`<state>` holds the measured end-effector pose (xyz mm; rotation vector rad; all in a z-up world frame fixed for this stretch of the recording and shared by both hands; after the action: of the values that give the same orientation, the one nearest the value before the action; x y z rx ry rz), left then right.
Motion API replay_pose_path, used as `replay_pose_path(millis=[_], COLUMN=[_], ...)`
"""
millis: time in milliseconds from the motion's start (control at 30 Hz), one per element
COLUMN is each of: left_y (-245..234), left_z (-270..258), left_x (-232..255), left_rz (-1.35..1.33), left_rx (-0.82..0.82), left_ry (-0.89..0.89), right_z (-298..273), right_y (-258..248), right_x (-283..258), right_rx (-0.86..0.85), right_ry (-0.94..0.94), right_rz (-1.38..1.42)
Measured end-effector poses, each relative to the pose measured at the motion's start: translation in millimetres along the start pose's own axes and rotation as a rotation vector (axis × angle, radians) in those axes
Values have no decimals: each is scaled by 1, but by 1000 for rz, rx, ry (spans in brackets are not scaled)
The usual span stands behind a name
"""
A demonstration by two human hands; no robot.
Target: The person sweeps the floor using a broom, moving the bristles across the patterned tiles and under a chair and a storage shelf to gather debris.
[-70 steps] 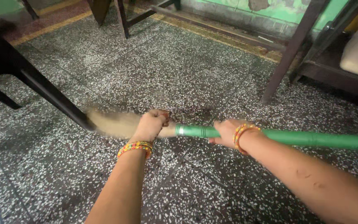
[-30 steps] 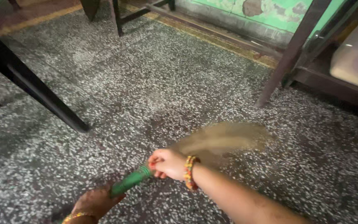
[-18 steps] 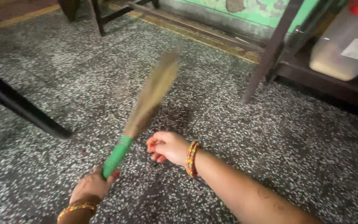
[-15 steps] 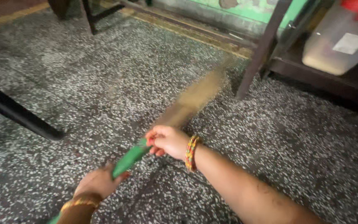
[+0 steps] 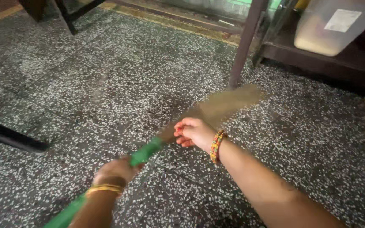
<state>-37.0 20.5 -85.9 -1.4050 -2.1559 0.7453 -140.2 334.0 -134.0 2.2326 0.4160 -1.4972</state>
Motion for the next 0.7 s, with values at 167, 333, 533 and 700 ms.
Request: replay_pose_path(millis=[167,333,533,700], left_y=[-27,-35,-43,-52], left_z=[-2,-5,-16,-8], left_x=[-56,-26,57,118], left_rz=[5,-81,85,357], left_rx=[165,234,208,262], left_ry=[-107,-154,11,89], right_z=[-5,5,19,36], right_y=[-20,-16,10,19], right_x=[-6,-9,-45,-68], right_rx=[33,3,-71,-155], right_ry=[14,-9,-121,-234], right_rz=[-25,27,65,201])
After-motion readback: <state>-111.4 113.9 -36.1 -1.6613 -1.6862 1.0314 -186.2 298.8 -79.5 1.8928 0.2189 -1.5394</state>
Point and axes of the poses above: each hand's wrist, its own z-axis towards the middle knuckle, its own y-axis out of the palm, x = y × z, the point moved 2 cm from there along z, towards the middle knuckle, and after that the axes turned 7 degrees about -x, right-handed, at the moved point
